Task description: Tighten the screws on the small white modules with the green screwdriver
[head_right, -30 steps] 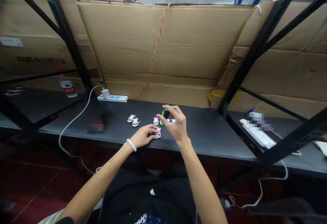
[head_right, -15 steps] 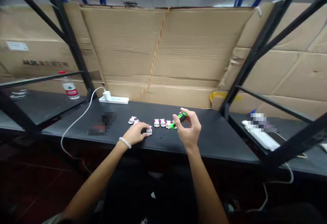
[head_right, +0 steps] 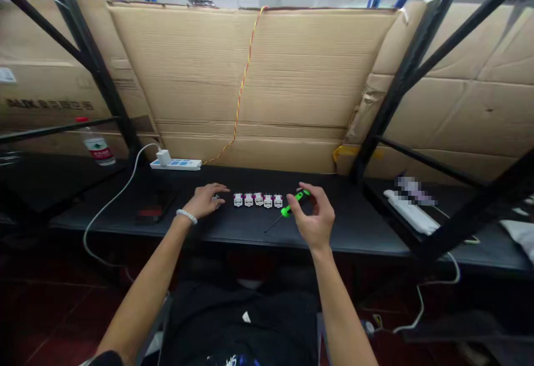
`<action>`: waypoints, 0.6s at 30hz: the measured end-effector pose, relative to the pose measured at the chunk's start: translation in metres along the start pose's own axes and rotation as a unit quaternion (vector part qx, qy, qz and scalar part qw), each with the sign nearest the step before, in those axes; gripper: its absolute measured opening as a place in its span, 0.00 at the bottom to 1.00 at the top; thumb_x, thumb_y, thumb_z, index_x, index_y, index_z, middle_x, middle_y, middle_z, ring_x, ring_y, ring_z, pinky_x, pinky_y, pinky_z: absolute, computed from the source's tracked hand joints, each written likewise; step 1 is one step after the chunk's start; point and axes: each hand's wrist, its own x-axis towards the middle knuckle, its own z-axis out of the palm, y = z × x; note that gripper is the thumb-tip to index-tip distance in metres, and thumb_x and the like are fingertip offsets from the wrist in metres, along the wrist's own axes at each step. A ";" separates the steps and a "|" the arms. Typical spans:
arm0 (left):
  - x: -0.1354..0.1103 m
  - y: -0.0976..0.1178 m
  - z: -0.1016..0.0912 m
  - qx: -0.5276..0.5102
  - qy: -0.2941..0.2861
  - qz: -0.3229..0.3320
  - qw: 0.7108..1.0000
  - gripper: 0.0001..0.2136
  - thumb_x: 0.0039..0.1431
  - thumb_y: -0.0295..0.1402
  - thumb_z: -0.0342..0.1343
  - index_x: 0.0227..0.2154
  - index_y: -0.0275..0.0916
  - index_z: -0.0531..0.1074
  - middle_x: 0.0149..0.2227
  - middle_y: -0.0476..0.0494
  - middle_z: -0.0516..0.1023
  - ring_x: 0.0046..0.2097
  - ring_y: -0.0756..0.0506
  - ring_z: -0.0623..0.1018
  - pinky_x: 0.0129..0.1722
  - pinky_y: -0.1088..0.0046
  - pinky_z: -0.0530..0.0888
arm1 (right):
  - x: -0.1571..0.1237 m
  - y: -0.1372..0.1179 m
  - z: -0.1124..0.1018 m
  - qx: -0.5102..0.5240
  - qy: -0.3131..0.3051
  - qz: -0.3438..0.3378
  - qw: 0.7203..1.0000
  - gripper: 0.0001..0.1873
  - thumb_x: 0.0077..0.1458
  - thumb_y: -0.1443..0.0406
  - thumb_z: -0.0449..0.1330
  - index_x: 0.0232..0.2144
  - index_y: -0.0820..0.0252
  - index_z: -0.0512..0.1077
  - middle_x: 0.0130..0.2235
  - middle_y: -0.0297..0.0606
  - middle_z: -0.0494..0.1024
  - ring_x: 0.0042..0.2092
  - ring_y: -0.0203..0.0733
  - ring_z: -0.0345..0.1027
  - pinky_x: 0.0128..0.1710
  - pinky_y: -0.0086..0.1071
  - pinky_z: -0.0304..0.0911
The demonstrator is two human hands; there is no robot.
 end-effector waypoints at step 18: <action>-0.056 -0.005 0.001 -0.073 -0.033 0.131 0.988 0.11 0.61 0.30 0.64 0.47 0.42 0.82 0.54 0.39 0.82 0.57 0.39 0.79 0.63 0.60 0.72 | 0.008 -0.004 -0.012 0.041 0.020 -0.020 0.999 0.18 0.54 0.62 0.73 0.47 0.55 0.78 0.38 0.36 0.80 0.38 0.42 0.78 0.41 0.38 0.76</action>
